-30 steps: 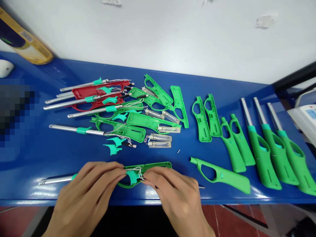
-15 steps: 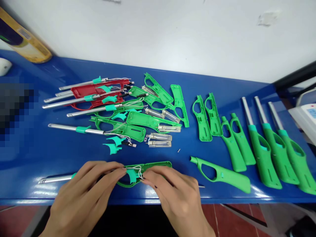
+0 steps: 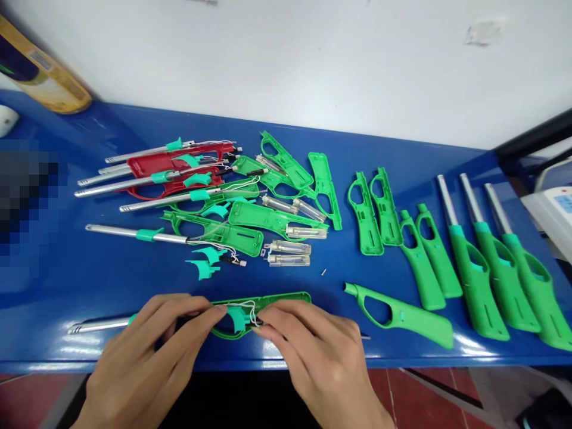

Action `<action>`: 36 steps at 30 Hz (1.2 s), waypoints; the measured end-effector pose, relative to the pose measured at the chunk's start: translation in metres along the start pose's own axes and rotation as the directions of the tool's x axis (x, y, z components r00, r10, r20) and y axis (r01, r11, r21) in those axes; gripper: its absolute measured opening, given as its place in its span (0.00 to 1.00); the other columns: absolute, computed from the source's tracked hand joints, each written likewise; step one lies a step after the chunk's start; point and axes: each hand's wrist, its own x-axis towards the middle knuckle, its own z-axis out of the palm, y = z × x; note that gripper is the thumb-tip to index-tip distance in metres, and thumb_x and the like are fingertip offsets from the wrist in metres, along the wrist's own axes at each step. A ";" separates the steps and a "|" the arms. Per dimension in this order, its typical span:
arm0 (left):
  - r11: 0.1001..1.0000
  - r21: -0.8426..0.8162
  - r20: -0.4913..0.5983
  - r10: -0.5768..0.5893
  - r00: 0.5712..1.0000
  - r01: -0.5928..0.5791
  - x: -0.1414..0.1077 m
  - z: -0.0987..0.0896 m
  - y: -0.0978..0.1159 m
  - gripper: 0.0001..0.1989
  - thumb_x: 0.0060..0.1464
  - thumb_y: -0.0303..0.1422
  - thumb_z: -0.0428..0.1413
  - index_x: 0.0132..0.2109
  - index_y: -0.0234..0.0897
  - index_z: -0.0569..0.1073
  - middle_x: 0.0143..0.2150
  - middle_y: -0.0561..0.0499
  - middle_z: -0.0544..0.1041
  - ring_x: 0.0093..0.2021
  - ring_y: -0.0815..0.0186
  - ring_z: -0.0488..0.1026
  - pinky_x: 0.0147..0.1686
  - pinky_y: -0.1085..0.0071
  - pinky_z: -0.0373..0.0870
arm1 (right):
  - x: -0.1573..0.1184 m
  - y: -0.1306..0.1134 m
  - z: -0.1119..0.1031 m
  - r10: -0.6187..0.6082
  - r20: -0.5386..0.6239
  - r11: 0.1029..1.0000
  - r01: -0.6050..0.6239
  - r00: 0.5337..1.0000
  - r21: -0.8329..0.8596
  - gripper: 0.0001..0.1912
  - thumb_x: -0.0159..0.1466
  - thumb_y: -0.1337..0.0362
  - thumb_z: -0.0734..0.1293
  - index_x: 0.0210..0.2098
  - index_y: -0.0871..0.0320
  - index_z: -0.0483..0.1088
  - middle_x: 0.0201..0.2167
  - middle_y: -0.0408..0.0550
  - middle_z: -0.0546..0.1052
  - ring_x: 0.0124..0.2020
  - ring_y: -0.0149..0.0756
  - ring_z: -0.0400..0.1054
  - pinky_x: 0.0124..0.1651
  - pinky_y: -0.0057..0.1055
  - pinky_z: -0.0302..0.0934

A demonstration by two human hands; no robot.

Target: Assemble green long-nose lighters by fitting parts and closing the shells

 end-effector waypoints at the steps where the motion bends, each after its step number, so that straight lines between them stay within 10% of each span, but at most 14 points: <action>1: 1.000 -0.005 0.006 0.004 1.000 -0.004 -0.001 0.000 -0.001 0.18 0.71 0.17 0.50 0.55 0.39 0.78 0.50 0.49 0.76 0.50 0.65 0.72 0.50 0.69 0.70 | 0.000 0.000 -0.002 0.004 0.001 1.000 -0.004 1.000 -0.009 0.07 0.77 0.65 0.67 0.47 0.54 0.79 0.42 0.40 0.85 0.41 0.26 0.82 0.42 0.22 0.72; 13: 0.999 -0.052 0.015 0.018 1.000 -0.017 -0.011 0.004 -0.005 0.16 0.71 0.17 0.52 0.57 0.36 0.77 0.53 0.46 0.75 0.54 0.62 0.72 0.53 0.66 0.70 | 0.015 0.013 -0.014 -0.133 0.187 0.959 0.174 0.973 -0.224 0.22 0.76 0.76 0.58 0.53 0.50 0.80 0.48 0.44 0.83 0.34 0.28 0.81 0.29 0.27 0.66; 36: 0.997 -0.063 -0.029 -0.036 0.999 0.034 -0.005 0.007 0.001 0.16 0.69 0.16 0.55 0.55 0.37 0.77 0.51 0.49 0.75 0.51 0.64 0.72 0.51 0.67 0.68 | 0.027 0.018 -0.007 -0.374 0.156 0.868 0.404 0.914 -0.290 0.21 0.79 0.73 0.55 0.46 0.62 0.81 0.42 0.50 0.87 0.36 0.31 0.83 0.32 0.26 0.73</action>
